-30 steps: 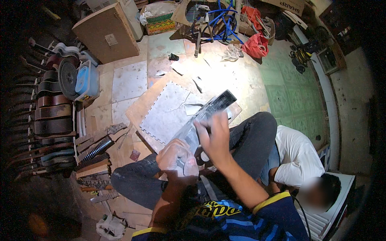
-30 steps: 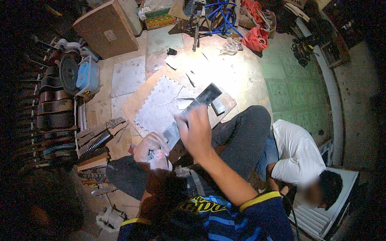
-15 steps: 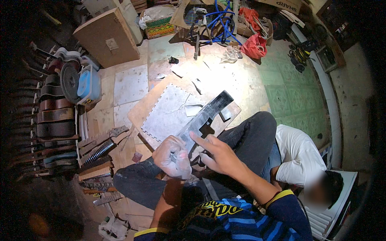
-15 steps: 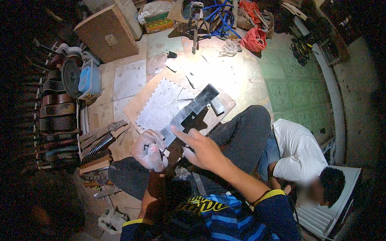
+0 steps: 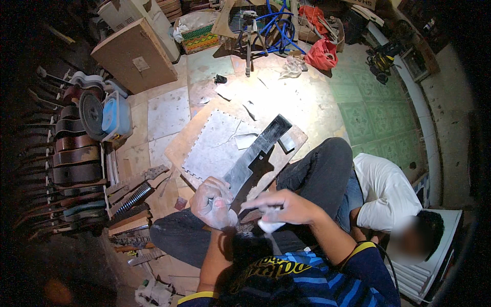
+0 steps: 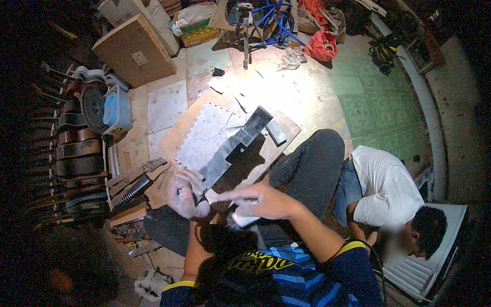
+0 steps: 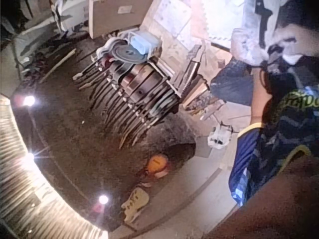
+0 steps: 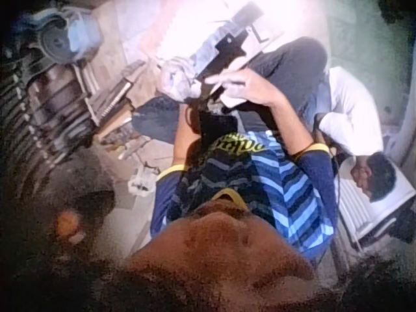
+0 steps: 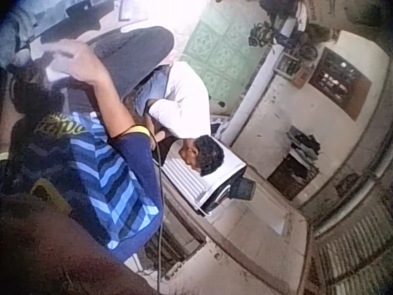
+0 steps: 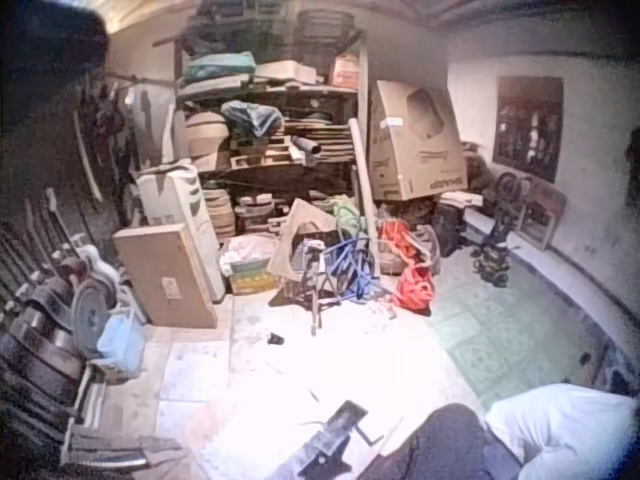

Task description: The person sands the surface of a guitar body using a small sanding block, turning the piece over to work on different sides and edges.

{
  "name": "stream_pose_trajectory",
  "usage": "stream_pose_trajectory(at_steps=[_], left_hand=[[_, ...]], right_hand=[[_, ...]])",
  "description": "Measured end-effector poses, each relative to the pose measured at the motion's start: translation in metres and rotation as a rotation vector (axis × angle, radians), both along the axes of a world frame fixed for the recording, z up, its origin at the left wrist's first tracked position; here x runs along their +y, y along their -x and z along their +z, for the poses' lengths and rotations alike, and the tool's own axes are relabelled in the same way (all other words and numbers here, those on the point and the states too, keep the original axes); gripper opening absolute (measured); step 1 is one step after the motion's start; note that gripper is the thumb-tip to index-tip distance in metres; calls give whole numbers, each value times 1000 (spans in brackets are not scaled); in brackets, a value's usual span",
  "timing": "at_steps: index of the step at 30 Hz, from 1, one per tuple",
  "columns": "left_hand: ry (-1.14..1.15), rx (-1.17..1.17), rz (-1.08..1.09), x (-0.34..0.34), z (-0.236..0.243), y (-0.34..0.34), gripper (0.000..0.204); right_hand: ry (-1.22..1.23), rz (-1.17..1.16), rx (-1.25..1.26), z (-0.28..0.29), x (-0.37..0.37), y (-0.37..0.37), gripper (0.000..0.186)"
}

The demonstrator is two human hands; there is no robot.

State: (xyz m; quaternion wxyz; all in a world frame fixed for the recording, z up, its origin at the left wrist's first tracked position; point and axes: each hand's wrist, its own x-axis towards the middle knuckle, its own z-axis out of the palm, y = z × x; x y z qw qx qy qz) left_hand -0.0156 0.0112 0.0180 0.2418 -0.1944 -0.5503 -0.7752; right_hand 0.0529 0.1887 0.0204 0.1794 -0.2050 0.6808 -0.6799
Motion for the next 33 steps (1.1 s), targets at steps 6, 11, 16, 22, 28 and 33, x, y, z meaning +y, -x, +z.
stream_pose_trajectory(at_steps=[6,11,16,22,28,33], left_hand=[[124,22,-29,1,-6,0,37],[65,-38,31,10,-6,-3,49],[48,8,-23,9,-12,-2,47],[-26,-47,-24,10,-12,0,45],[-19,-43,-37,8,-13,0,41],[-19,-60,-73,14,-14,-3,39]], right_hand=[[2,-746,-294,-11,10,0,17],[-76,-980,-104,-13,-14,22,16],[-406,-881,314,-6,-37,38,13],[-442,-957,434,-13,-44,41,19],[-423,-1046,379,-6,-42,74,16],[-469,-1077,212,-11,-23,85,17]])
